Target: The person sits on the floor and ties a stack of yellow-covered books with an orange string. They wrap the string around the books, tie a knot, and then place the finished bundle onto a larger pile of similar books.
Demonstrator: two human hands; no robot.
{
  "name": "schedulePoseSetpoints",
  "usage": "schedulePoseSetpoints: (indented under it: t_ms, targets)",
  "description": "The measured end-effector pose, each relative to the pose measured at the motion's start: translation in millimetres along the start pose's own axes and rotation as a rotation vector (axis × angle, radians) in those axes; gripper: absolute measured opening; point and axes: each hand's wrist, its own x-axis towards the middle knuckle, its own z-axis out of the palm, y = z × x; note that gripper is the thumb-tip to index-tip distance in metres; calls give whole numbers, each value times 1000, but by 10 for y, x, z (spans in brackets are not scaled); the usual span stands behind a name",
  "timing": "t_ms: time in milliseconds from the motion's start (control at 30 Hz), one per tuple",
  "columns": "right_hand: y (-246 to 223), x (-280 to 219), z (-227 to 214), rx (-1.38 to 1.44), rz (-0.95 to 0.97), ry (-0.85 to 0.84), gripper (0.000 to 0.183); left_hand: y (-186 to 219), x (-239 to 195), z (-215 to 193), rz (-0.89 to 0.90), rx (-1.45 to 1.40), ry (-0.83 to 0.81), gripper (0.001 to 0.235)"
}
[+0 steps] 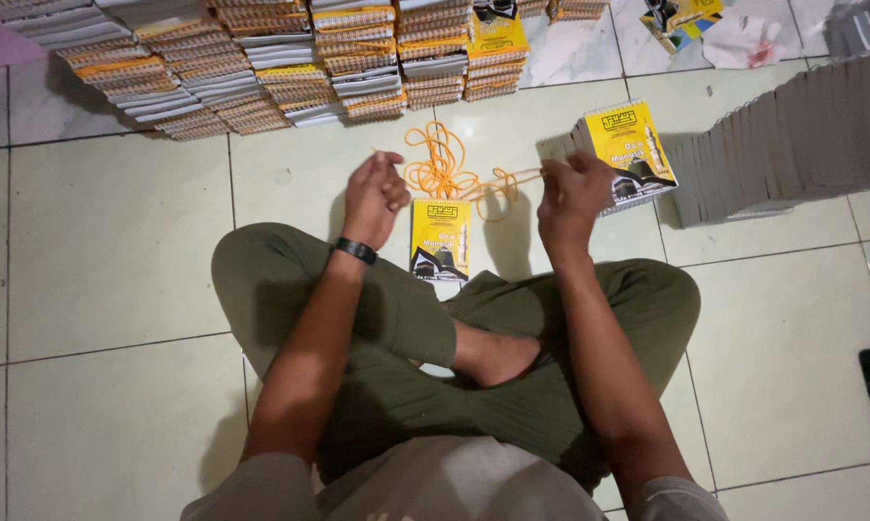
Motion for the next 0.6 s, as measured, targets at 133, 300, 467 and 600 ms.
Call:
schedulePoseSetpoints:
  t_ms: [133, 300, 467, 600]
  targets:
    - [-260, 36, -23, 464, 333, 136, 24, -134, -83, 132, -127, 85, -128, 28]
    - [-442, 83, 48, 1165, 675, 91, 19, -421, -200, 271, -285, 95, -238, 33]
    - [-604, -59, 137, 1396, 707, -219, 33, -595, -227, 433, -305, 63, -187, 33]
    - [-962, -54, 69, 998, 652, -487, 39, -594, -189, 434, -384, -45, -176, 29]
